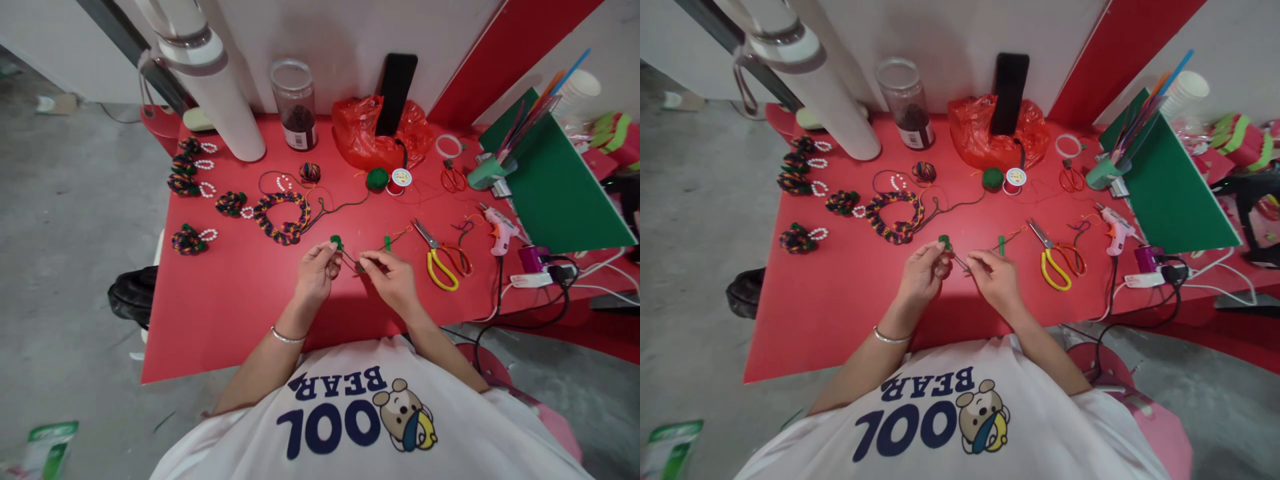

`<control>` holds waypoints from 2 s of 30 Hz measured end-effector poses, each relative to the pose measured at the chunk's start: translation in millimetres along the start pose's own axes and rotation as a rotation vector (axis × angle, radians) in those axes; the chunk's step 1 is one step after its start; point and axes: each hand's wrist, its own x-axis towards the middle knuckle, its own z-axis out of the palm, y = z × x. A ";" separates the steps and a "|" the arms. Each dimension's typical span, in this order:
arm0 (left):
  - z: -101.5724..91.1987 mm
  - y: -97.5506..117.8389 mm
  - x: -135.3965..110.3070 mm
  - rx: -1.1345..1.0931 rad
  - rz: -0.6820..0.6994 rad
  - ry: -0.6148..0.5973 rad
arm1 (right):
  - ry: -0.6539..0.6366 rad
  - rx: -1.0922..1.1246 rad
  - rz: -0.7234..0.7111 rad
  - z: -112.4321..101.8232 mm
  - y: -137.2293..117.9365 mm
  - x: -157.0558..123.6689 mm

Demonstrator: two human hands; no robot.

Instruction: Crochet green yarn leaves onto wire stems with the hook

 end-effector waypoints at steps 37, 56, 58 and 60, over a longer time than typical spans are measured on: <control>1.0 -15.7 -16.0 0.545 0.368 -0.416 | 0.109 0.470 0.266 6.0 10.0 5.8; -2.8 -12.5 -11.9 0.510 0.356 -0.478 | 0.039 0.596 0.294 5.2 10.1 -0.9; -2.6 -13.2 -11.6 0.509 0.357 -0.474 | 0.042 0.593 0.289 5.1 11.7 -1.7; -2.5 -13.7 -10.9 0.518 0.371 -0.463 | 0.041 0.576 0.286 5.0 13.1 -2.2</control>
